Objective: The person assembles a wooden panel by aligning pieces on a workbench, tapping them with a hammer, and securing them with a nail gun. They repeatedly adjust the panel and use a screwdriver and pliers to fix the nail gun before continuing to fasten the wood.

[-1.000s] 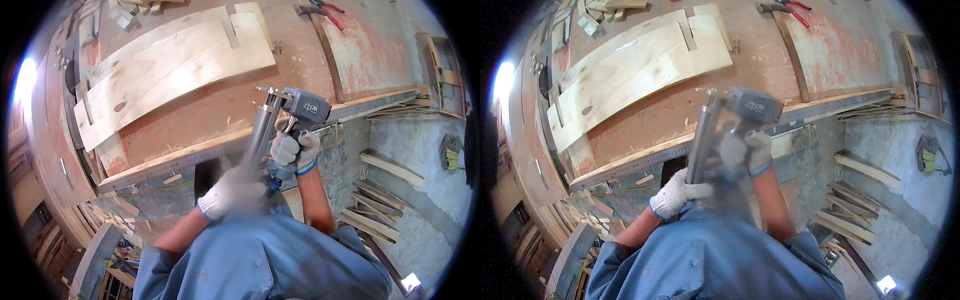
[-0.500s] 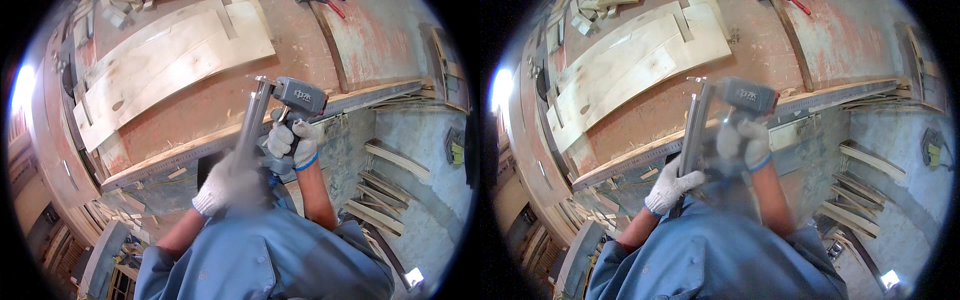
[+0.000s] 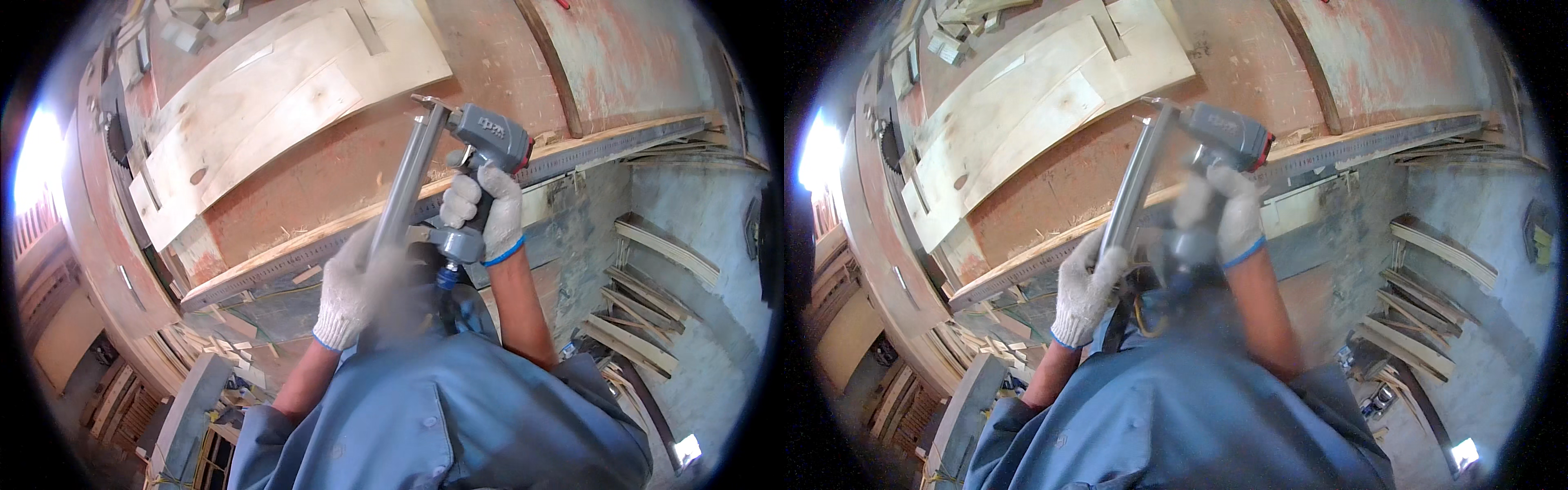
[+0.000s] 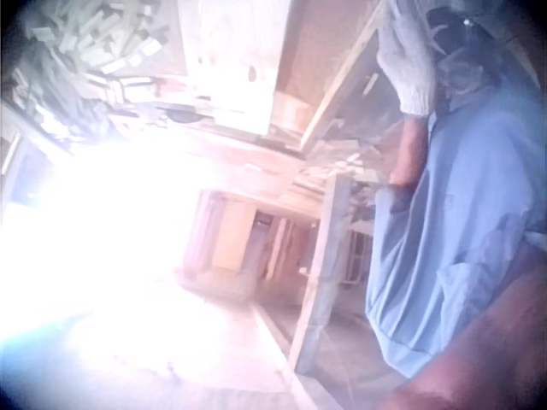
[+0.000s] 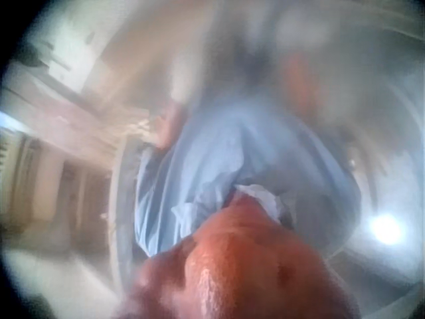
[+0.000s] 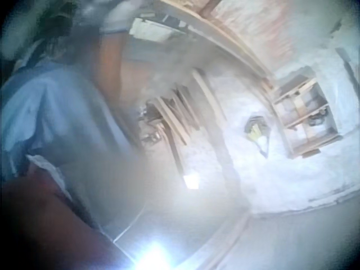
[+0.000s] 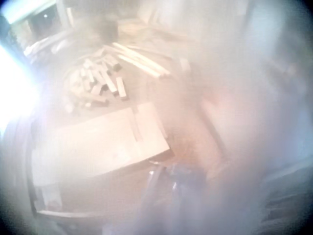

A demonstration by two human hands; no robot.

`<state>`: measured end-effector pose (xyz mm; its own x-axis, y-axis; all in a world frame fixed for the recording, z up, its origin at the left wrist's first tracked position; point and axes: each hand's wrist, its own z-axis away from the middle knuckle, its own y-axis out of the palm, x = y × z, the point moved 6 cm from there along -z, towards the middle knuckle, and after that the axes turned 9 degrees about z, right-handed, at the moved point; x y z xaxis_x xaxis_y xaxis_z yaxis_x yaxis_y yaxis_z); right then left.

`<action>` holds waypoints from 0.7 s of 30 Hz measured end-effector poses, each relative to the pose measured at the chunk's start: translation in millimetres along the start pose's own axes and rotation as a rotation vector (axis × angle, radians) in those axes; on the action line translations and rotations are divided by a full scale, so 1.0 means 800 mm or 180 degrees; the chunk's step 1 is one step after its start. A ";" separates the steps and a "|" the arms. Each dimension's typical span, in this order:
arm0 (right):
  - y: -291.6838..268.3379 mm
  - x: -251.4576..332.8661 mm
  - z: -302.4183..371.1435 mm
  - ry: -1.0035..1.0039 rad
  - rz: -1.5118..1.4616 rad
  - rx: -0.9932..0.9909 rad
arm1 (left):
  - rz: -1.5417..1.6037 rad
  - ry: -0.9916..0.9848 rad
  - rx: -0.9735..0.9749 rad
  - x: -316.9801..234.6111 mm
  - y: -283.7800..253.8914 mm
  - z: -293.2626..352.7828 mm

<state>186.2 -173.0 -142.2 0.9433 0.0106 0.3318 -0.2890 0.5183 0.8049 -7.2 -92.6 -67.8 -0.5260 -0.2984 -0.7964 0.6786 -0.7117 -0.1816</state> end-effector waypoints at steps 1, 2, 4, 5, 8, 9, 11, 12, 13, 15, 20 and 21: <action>0.004 -0.011 0.002 0.0027 -0.0094 0.0010 | -0.0420 0.0307 -0.0085 0.004 -0.007 -0.007; 0.008 -0.022 0.004 0.0060 -0.0191 0.0030 | -0.0362 0.0438 -0.0235 0.004 -0.009 -0.009; 0.013 -0.042 0.009 0.0124 -0.0347 -0.0045 | 0.0224 0.0511 -0.0589 0.006 -0.016 -0.011; 0.011 -0.046 0.010 0.0156 -0.0407 -0.0139 | 0.0758 0.0446 -0.0794 0.006 -0.018 -0.010; -0.018 -0.033 0.008 0.0282 -0.0222 -0.0090 | 0.0023 -0.0163 -0.0237 0.012 0.005 -0.014; -0.032 -0.022 0.008 0.0134 0.0095 -0.0261 | -0.0531 -0.0304 0.0024 0.021 0.011 -0.016; -0.027 0.004 0.014 -0.0003 0.0472 -0.0516 | -0.0786 0.0216 0.0098 0.020 0.018 -0.013; -0.033 0.008 0.013 -0.0067 0.0551 -0.0554 | -0.0818 0.0066 0.0173 0.018 0.020 -0.012; -0.037 0.014 0.012 -0.0140 0.0624 -0.0585 | -0.0818 0.0142 0.0122 0.010 0.022 -0.011; -0.029 0.020 0.016 -0.0106 0.0392 -0.0444 | -0.0779 0.0477 -0.0041 -0.006 0.030 -0.004; -0.001 -0.020 0.034 0.0006 0.0305 -0.0550 | -0.0798 0.0590 -0.0285 0.006 0.017 -0.012; -0.013 -0.011 0.031 0.0058 0.0267 -0.0514 | -0.0769 0.0562 -0.0294 0.012 0.019 -0.011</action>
<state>176.6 -200.0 -141.6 0.9201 0.0743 0.3845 -0.3383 0.6454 0.6848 2.3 -100.8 -83.1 -0.5861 -0.0067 -0.8102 0.5927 -0.6854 -0.4231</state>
